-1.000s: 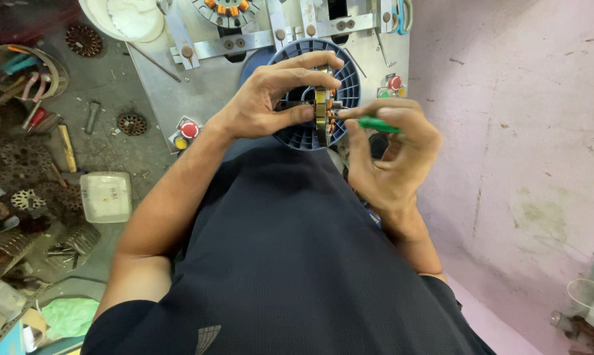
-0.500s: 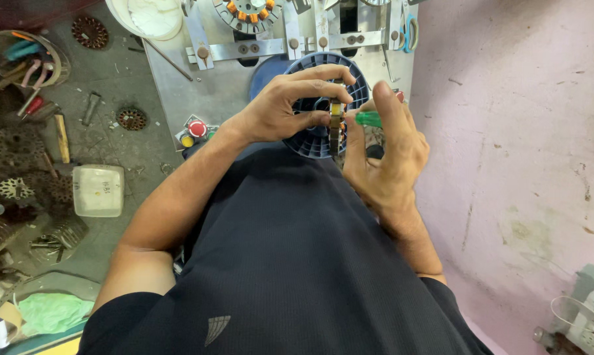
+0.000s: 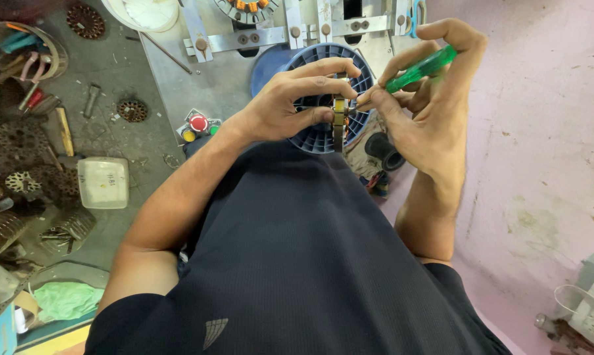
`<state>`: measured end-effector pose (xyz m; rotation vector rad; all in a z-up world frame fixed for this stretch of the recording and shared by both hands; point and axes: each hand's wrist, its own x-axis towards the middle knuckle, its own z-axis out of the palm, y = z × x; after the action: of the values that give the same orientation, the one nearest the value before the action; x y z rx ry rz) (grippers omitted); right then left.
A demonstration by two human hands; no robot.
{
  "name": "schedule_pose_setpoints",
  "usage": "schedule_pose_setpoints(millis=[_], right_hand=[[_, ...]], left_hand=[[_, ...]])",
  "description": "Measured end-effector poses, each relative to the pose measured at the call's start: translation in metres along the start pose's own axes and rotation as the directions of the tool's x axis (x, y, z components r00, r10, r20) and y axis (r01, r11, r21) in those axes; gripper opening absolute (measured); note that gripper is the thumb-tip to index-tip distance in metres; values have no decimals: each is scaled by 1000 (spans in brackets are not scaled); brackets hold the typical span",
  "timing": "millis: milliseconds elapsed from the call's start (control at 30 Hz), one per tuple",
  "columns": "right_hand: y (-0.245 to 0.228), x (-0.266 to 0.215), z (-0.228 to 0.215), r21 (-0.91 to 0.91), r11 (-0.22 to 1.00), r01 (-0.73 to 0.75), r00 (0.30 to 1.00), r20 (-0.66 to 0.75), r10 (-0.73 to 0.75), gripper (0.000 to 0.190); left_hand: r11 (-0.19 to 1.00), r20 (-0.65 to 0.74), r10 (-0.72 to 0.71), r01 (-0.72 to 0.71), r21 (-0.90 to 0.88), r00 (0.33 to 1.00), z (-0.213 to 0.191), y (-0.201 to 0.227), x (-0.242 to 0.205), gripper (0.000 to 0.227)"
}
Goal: The person uses a screwdriver to adjust a small metal component on a blue motor stator. They then walk to a nearby container, retrieve small white plastic pieces, and insert them into slots on the stator.
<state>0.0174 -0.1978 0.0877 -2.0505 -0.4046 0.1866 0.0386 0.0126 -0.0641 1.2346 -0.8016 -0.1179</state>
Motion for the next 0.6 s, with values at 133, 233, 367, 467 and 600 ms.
schedule_pose_setpoints(millis=[133,233,367,467,600], right_hand=[[9,6,-7,78,996,51,997,56,-56,62],[16,12,-13,200,979,36,990,126,-62,57],[16,14,-19,162,984,72,971,216,-106,55],[5,8,-11,9,981,192,962,198,-190,53],[-12,-8,11,-259,886,385,922,141,-359,49]], left_hand=[[999,-6,23,-23,25,1000,0,-1,0,37],[999,3,-9,9,31,1000,0,0,1,37],[999,17,-33,32,31,999,0,5,2,39],[998,11,-44,44,33,999,0,8,6,43],[997,-2,-70,70,30,998,-2,10,8,45]])
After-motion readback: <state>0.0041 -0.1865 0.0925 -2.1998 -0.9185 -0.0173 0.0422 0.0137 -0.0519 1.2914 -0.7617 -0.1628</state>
